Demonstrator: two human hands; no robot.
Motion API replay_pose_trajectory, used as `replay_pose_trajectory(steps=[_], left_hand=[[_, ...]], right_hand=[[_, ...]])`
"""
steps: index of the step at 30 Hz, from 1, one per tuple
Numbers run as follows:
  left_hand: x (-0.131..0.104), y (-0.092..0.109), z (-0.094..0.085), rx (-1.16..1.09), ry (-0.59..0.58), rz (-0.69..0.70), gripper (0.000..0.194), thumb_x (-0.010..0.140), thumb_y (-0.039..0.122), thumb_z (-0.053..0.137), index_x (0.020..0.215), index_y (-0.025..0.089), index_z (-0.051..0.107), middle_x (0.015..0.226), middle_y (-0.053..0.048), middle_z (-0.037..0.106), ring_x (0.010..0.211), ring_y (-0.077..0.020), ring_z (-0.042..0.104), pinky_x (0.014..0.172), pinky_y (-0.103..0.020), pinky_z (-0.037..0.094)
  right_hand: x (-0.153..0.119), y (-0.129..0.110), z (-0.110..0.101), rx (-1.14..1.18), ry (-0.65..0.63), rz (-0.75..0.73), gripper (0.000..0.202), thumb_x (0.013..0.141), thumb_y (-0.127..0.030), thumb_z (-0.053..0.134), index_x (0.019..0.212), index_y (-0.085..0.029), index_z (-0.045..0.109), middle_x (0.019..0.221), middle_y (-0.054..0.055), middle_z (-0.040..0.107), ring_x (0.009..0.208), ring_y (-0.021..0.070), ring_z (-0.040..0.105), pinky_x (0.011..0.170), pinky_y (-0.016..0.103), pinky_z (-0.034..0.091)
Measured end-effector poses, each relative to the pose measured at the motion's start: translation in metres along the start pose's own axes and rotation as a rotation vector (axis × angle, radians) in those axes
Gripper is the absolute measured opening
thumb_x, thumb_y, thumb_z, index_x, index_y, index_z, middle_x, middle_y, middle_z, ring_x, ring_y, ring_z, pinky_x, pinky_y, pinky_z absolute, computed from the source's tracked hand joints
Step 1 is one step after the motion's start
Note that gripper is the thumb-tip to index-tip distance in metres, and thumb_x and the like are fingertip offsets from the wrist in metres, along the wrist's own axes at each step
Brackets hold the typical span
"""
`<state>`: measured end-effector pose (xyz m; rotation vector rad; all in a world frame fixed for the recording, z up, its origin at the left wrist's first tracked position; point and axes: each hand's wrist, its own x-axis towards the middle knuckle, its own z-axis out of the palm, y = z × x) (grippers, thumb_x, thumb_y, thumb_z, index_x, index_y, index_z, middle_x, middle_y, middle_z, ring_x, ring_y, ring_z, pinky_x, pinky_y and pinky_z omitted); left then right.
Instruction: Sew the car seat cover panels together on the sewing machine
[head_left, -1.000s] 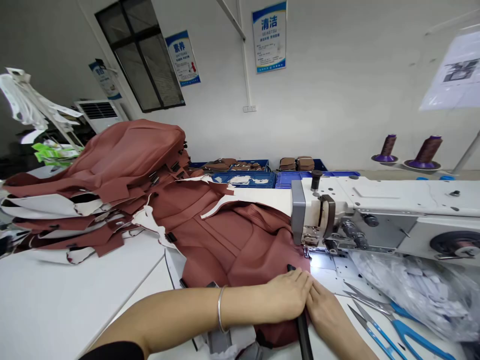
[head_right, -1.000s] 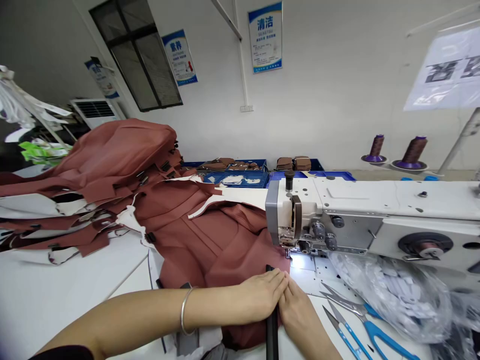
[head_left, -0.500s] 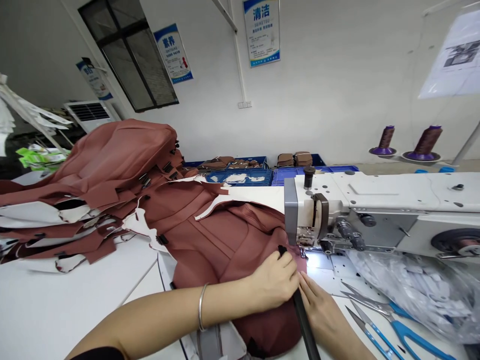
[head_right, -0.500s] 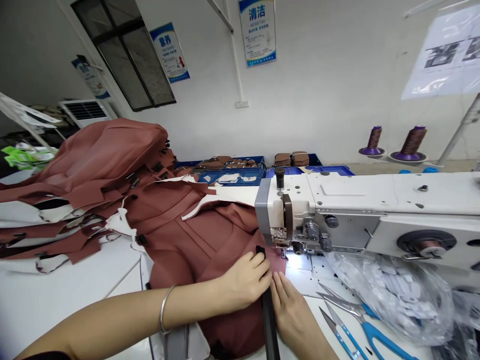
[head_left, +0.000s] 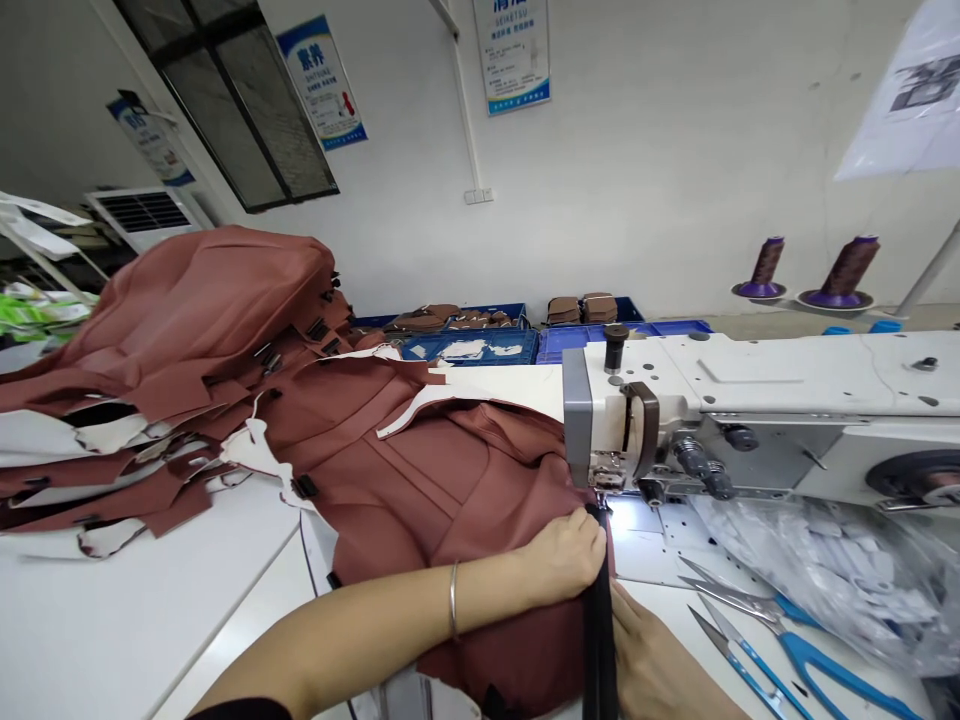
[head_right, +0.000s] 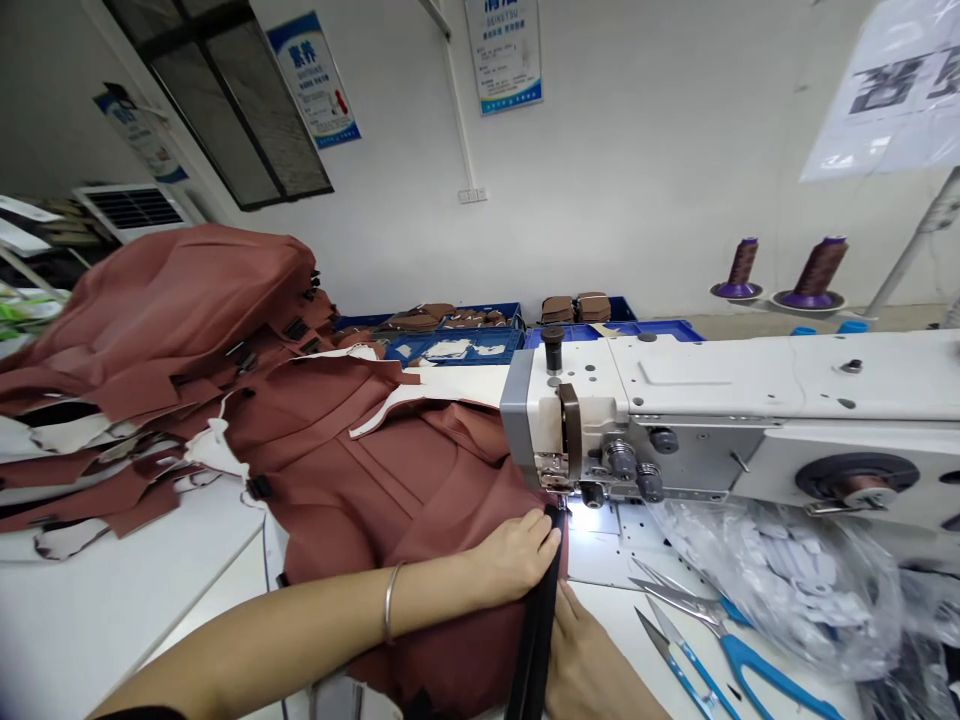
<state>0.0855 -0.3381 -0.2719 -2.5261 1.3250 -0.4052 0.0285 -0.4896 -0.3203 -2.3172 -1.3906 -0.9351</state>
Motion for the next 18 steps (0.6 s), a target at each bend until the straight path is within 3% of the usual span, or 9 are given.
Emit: replay_pose_trajectory(steps=[9, 18], left_hand=[[0.004, 0.004, -0.003, 0.022, 0.033, 0.016, 0.022, 0.086, 0.009, 0.033, 0.087, 0.004, 0.054, 0.080, -0.016, 0.056, 0.075, -0.0210, 0.052, 0.062, -0.031, 0.046], [0.002, 0.002, -0.001, -0.015, -0.012, 0.038, 0.020, 0.085, 0.011, 0.036, 0.091, 0.004, 0.054, 0.087, -0.017, 0.055, 0.079, -0.0218, 0.052, 0.063, -0.031, 0.046]], right_hand=[[0.003, 0.004, -0.016, -0.015, -0.044, -0.035, 0.035, 0.081, -0.011, 0.041, 0.114, -0.014, 0.055, 0.103, 0.012, 0.062, 0.104, 0.0260, 0.055, 0.095, 0.044, 0.044], [0.004, 0.005, -0.013, 0.018, -0.009, -0.017, 0.037, 0.085, -0.017, 0.042, 0.119, -0.010, 0.055, 0.105, 0.014, 0.063, 0.103, 0.0261, 0.056, 0.096, 0.045, 0.042]])
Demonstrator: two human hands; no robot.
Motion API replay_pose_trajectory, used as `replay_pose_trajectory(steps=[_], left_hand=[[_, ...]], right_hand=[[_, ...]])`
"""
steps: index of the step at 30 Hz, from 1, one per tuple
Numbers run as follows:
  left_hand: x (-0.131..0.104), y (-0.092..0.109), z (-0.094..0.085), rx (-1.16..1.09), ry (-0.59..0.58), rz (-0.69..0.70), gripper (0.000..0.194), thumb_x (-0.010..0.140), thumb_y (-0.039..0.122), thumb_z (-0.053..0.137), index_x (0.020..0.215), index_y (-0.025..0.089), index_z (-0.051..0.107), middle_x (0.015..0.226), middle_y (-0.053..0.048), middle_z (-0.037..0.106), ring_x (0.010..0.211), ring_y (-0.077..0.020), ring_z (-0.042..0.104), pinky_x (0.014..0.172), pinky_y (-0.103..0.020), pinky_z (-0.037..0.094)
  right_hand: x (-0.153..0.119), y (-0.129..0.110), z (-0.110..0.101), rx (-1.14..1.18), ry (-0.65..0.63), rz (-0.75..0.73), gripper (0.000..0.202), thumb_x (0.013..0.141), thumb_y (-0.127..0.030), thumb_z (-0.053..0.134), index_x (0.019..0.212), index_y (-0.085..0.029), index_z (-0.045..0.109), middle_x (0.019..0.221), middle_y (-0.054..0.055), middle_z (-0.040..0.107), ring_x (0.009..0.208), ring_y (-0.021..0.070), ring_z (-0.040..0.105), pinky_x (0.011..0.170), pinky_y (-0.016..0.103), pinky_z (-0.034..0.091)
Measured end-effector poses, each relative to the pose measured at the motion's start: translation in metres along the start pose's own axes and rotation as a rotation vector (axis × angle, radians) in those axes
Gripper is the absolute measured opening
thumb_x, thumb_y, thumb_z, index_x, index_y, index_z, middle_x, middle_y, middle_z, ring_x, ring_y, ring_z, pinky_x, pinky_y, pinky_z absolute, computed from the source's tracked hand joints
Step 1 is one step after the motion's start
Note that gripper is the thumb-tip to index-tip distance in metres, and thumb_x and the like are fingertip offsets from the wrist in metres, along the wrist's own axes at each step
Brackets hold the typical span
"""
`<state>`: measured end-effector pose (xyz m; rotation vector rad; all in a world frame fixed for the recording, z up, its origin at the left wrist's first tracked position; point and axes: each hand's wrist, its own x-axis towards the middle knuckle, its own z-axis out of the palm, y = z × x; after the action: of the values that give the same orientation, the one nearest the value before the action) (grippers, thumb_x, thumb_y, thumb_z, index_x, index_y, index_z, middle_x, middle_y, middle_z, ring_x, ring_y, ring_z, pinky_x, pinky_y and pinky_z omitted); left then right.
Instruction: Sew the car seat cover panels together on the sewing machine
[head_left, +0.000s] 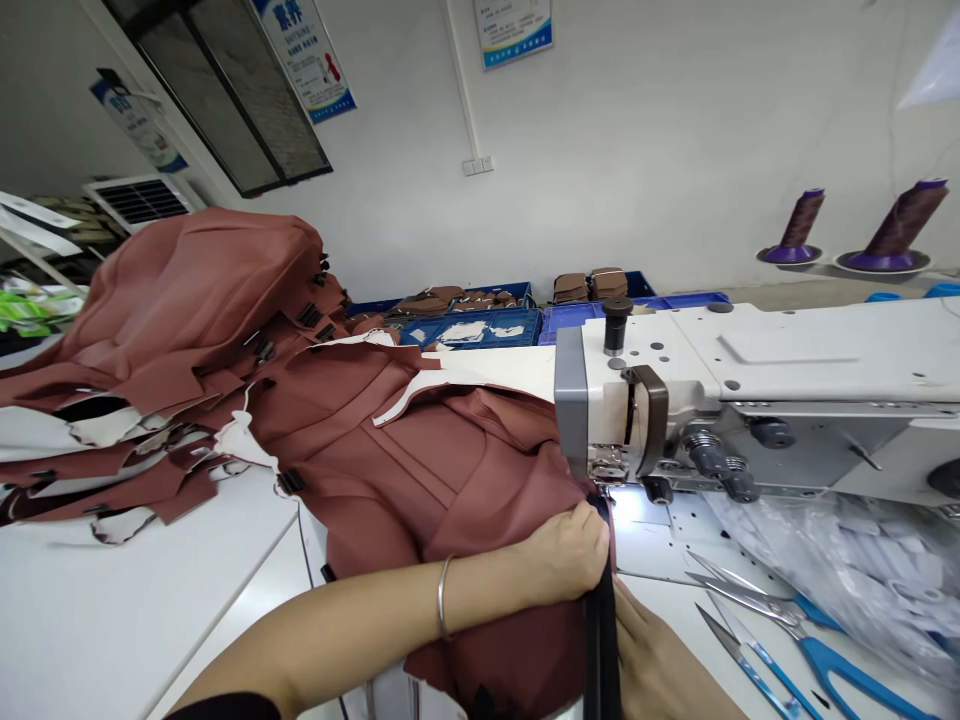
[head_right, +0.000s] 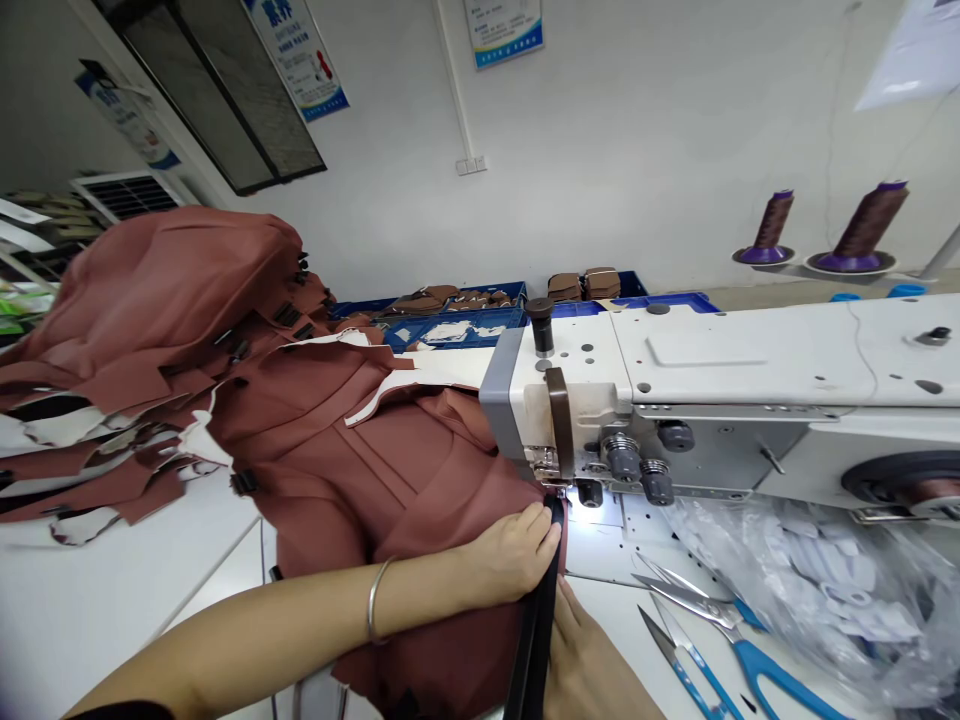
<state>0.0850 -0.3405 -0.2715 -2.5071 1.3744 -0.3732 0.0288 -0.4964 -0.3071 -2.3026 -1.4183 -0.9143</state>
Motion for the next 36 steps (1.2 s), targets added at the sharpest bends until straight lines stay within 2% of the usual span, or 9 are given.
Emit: replay_pose_trajectory(steps=[4, 8, 12, 15, 20, 26, 30, 33, 36], left_hand=[[0.004, -0.002, 0.004, 0.007, -0.010, 0.003, 0.021, 0.085, 0.011, 0.035, 0.093, 0.003, 0.054, 0.087, -0.018, 0.055, 0.080, -0.0217, 0.052, 0.062, -0.030, 0.046], [0.006, -0.005, -0.001, 0.015, -0.003, 0.027, 0.021, 0.084, 0.010, 0.036, 0.091, 0.003, 0.055, 0.082, -0.016, 0.055, 0.077, -0.0215, 0.052, 0.061, -0.031, 0.046], [0.002, -0.005, -0.010, 0.004, -0.014, 0.111, 0.022, 0.082, 0.011, 0.040, 0.093, 0.000, 0.055, 0.085, -0.017, 0.055, 0.079, -0.0221, 0.052, 0.067, -0.034, 0.047], [0.000, -0.006, -0.008, -0.007, -0.012, 0.081, 0.025, 0.083, 0.012, 0.039, 0.098, -0.002, 0.054, 0.088, -0.018, 0.056, 0.082, -0.0236, 0.053, 0.065, -0.033, 0.047], [0.007, -0.006, 0.003, 0.015, -0.023, 0.040, 0.026, 0.084, 0.007, 0.033, 0.096, -0.001, 0.055, 0.088, -0.019, 0.057, 0.080, -0.0235, 0.054, 0.065, -0.033, 0.047], [0.008, -0.003, 0.006, 0.007, -0.023, 0.011, 0.027, 0.086, 0.006, 0.029, 0.094, 0.001, 0.055, 0.087, -0.019, 0.057, 0.081, -0.0229, 0.055, 0.063, -0.033, 0.047], [0.007, -0.001, 0.009, 0.033, 0.021, 0.007, 0.026, 0.086, 0.005, 0.029, 0.091, 0.003, 0.055, 0.086, -0.019, 0.057, 0.080, -0.0215, 0.054, 0.067, -0.034, 0.048], [0.011, -0.001, 0.014, 0.008, 0.002, -0.064, 0.027, 0.086, 0.006, 0.029, 0.092, 0.003, 0.054, 0.084, -0.018, 0.057, 0.080, -0.0220, 0.054, 0.061, -0.031, 0.047], [0.018, -0.003, 0.017, -0.031, -0.042, -0.110, 0.026, 0.086, 0.007, 0.030, 0.091, 0.003, 0.055, 0.082, -0.017, 0.056, 0.078, -0.0232, 0.054, 0.055, -0.029, 0.045]], right_hand=[[-0.007, 0.000, 0.005, 0.012, 0.003, 0.000, 0.036, 0.086, -0.021, 0.045, 0.119, -0.011, 0.056, 0.106, 0.014, 0.063, 0.106, 0.0281, 0.054, 0.097, 0.047, 0.040], [-0.011, 0.000, 0.011, 0.025, 0.017, -0.009, 0.033, 0.085, -0.025, 0.049, 0.114, -0.012, 0.059, 0.106, 0.012, 0.064, 0.111, 0.0307, 0.051, 0.100, 0.048, 0.036], [-0.014, -0.001, 0.014, -0.038, 0.011, -0.035, 0.029, 0.082, -0.021, 0.048, 0.104, -0.007, 0.061, 0.099, 0.016, 0.065, 0.108, 0.0311, 0.053, 0.100, 0.048, 0.034], [-0.014, -0.002, 0.013, -0.071, 0.006, -0.037, 0.027, 0.079, -0.019, 0.048, 0.099, -0.005, 0.061, 0.096, 0.018, 0.065, 0.105, 0.0306, 0.055, 0.100, 0.046, 0.034], [-0.008, 0.000, 0.008, -0.012, 0.014, -0.020, 0.030, 0.083, -0.019, 0.044, 0.105, -0.008, 0.062, 0.098, 0.013, 0.065, 0.105, 0.0312, 0.055, 0.095, 0.045, 0.041], [-0.001, 0.000, 0.004, 0.021, 0.055, 0.016, 0.042, 0.088, -0.015, 0.034, 0.126, -0.007, 0.051, 0.098, 0.012, 0.065, 0.101, 0.0293, 0.058, 0.090, 0.044, 0.046], [-0.001, 0.001, 0.000, 0.027, 0.004, 0.004, 0.045, 0.085, -0.013, 0.037, 0.128, -0.008, 0.048, 0.102, 0.013, 0.065, 0.100, 0.0280, 0.058, 0.090, 0.044, 0.047], [-0.001, 0.005, -0.006, 0.027, -0.070, 0.007, 0.045, 0.083, -0.010, 0.034, 0.125, -0.006, 0.051, 0.107, 0.015, 0.063, 0.102, 0.0289, 0.057, 0.091, 0.046, 0.048], [0.001, 0.010, -0.010, 0.070, -0.156, -0.019, 0.052, 0.077, -0.001, 0.033, 0.125, -0.009, 0.051, 0.109, 0.011, 0.062, 0.111, 0.0263, 0.053, 0.097, 0.044, 0.045]])
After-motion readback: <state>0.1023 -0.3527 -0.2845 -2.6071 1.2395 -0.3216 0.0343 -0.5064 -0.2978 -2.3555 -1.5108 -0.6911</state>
